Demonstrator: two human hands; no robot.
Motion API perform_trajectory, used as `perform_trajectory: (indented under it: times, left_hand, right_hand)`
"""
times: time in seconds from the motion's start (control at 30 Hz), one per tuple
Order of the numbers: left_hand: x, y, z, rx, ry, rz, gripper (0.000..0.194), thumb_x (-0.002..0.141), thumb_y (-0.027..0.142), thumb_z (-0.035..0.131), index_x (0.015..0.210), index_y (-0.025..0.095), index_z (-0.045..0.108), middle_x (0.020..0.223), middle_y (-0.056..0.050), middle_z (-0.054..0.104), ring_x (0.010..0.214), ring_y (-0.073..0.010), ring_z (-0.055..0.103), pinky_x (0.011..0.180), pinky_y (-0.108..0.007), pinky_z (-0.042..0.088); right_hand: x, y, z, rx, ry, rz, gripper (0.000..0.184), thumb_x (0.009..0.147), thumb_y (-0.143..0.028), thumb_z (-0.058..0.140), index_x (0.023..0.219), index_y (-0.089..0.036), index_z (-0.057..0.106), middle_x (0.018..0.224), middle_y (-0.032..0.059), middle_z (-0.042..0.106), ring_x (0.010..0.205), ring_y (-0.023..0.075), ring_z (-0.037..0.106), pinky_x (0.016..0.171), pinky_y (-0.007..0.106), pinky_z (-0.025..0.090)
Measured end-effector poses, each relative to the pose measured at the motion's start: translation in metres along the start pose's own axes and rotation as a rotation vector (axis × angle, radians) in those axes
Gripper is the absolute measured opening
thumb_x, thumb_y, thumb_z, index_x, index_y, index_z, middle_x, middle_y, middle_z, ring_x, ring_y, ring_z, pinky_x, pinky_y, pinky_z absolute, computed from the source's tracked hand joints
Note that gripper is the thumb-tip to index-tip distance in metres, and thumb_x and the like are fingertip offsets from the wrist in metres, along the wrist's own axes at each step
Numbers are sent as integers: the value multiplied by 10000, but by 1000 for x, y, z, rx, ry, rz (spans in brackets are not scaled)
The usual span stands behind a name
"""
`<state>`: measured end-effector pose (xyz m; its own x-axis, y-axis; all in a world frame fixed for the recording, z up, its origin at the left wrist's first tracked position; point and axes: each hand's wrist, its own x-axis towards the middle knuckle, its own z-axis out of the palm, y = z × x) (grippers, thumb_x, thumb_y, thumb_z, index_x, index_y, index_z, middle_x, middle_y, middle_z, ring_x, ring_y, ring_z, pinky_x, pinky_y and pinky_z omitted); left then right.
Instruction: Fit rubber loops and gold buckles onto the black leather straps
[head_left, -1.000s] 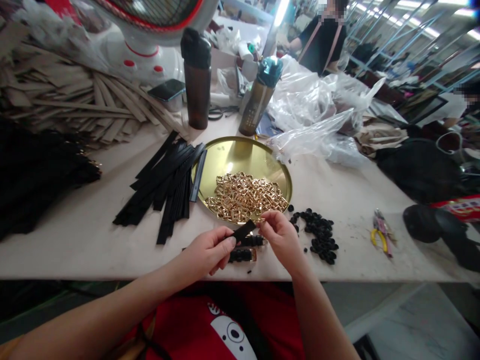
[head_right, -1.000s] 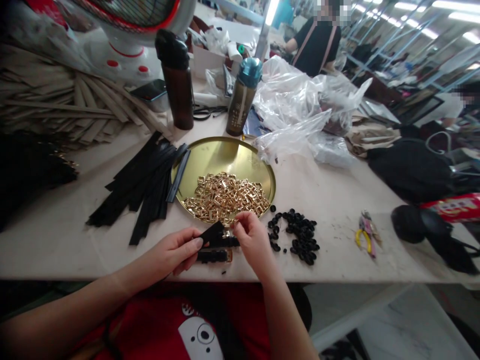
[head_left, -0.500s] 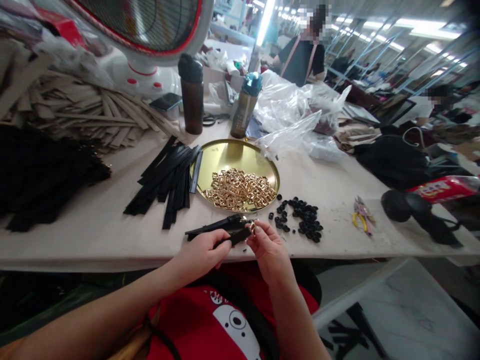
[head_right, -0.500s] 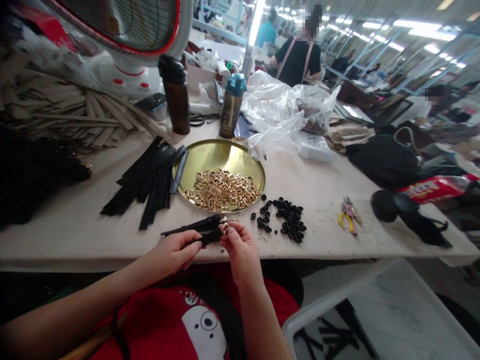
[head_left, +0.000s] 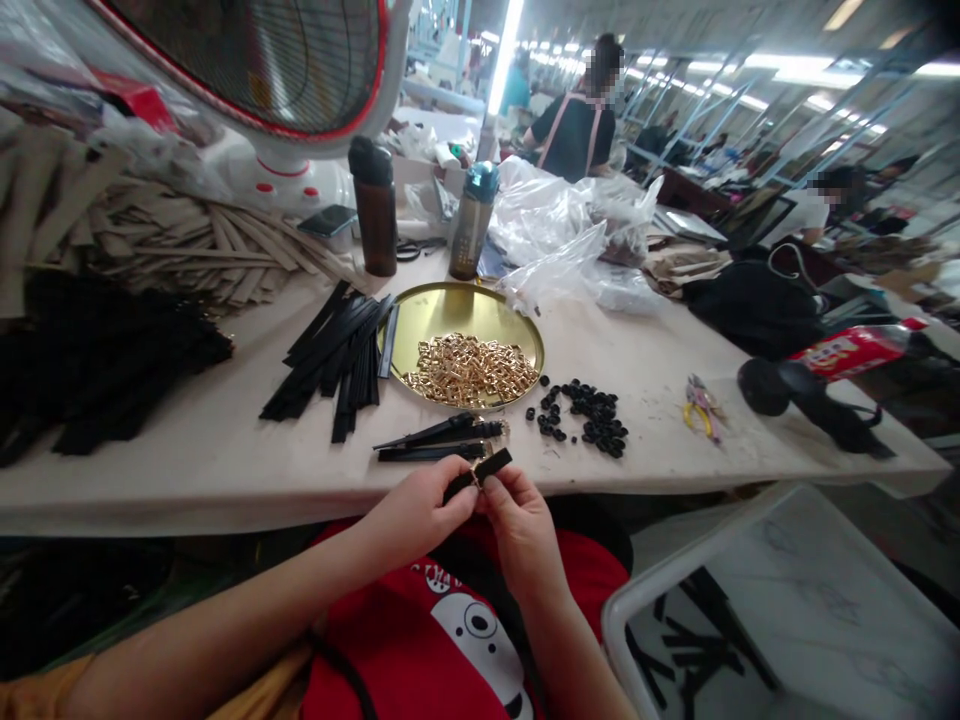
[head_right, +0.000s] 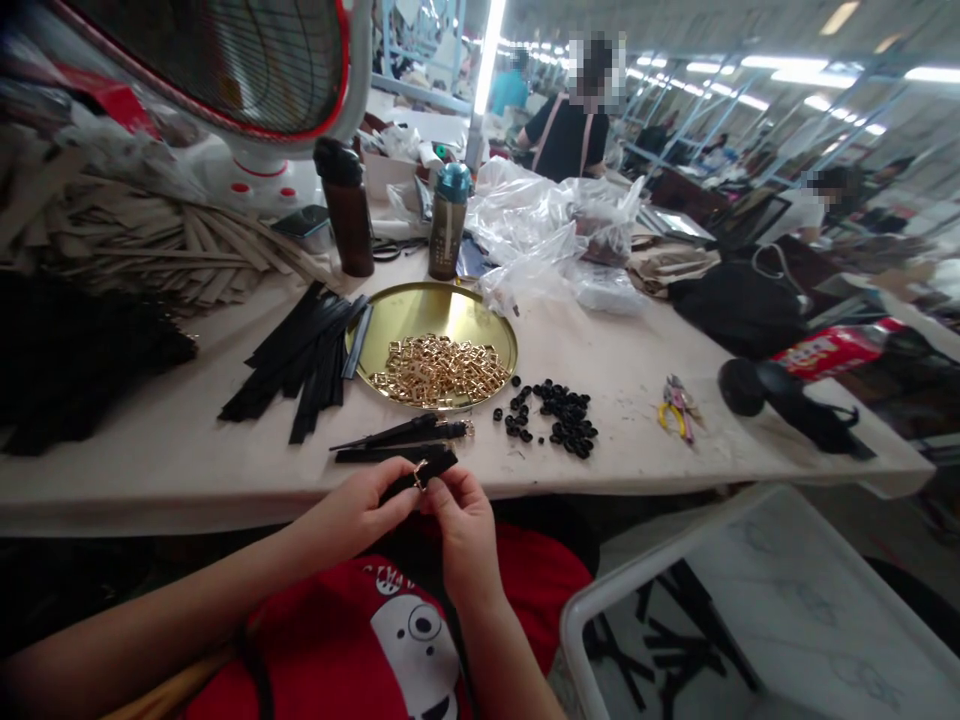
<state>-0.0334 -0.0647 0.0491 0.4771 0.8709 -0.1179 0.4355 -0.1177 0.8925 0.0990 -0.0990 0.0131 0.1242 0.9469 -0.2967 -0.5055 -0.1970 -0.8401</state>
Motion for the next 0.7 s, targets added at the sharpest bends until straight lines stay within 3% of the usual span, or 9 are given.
perform_trajectory:
  times: [0.1, 0.23, 0.43, 0.53, 0.7]
  left_hand:
    - [-1, -1, 1, -74, 3, -16, 120, 788, 249, 438, 829, 155, 501, 703, 12, 548, 644, -113, 495, 572, -206, 372]
    - [0, -9, 2, -189, -124, -77, 200, 838, 329, 376, 776, 158, 460, 562, 48, 458, 473, -70, 402, 440, -175, 312]
    - [4, -22, 4, -413, -276, -160, 240, 834, 397, 381, 793, 163, 421, 539, 64, 439, 392, -45, 345, 369, -157, 263]
    - [7, -25, 4, -450, -289, -176, 232, 832, 390, 376, 783, 167, 411, 536, 64, 440, 387, -46, 335, 368, -161, 260]
    - [11, -23, 1, -317, -246, -176, 192, 839, 326, 370, 783, 158, 442, 568, 49, 466, 443, -55, 376, 426, -169, 304]
  right_hand:
    - [-6, 5, 2, -66, -44, -30, 176, 722, -285, 654, 859, -196, 588, 768, -18, 613, 662, 100, 545, 642, 234, 451]
    - [-5, 3, 0, -151, -31, -46, 141, 747, -309, 628, 808, -191, 580, 654, -48, 546, 579, 71, 472, 572, 189, 403]
    - [7, 4, -5, 41, -35, 142, 165, 726, -309, 646, 702, -177, 549, 574, -60, 486, 491, 57, 390, 496, 186, 349]
    - [11, 6, -5, 85, -37, 198, 154, 725, -306, 644, 732, -178, 558, 603, -49, 514, 519, 64, 427, 517, 191, 366]
    - [13, 6, -9, -82, -79, 146, 176, 720, -264, 651, 863, -189, 581, 743, -20, 587, 619, 85, 495, 599, 208, 404]
